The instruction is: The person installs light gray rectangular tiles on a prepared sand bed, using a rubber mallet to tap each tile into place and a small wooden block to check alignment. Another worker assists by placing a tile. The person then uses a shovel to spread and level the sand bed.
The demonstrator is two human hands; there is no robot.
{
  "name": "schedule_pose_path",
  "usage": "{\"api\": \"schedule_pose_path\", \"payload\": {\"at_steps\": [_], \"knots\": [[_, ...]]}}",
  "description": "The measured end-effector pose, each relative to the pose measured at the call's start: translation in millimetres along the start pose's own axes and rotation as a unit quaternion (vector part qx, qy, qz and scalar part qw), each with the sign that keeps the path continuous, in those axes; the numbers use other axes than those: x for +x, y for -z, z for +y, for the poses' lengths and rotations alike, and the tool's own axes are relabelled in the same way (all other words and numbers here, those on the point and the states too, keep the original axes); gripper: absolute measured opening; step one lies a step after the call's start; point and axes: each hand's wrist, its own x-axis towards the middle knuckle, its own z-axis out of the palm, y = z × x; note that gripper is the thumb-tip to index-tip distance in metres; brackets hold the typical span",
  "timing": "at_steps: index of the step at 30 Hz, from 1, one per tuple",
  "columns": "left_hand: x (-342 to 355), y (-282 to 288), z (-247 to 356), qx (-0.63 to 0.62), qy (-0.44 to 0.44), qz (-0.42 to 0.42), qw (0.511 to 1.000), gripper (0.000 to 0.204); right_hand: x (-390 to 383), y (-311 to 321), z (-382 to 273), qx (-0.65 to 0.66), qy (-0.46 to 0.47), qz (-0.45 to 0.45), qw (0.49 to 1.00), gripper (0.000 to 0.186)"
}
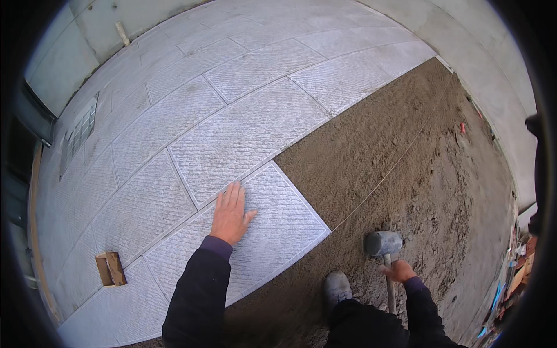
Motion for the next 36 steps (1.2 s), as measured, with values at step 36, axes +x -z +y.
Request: {"api": "schedule_pose_path", "payload": {"at_steps": [36], "knots": [[-451, 19, -120, -0.092, 0.667, 0.063, 0.737, 0.067, 251, -60, -362, 0.343, 0.118, -0.257, 0.896, 0.086]]}}
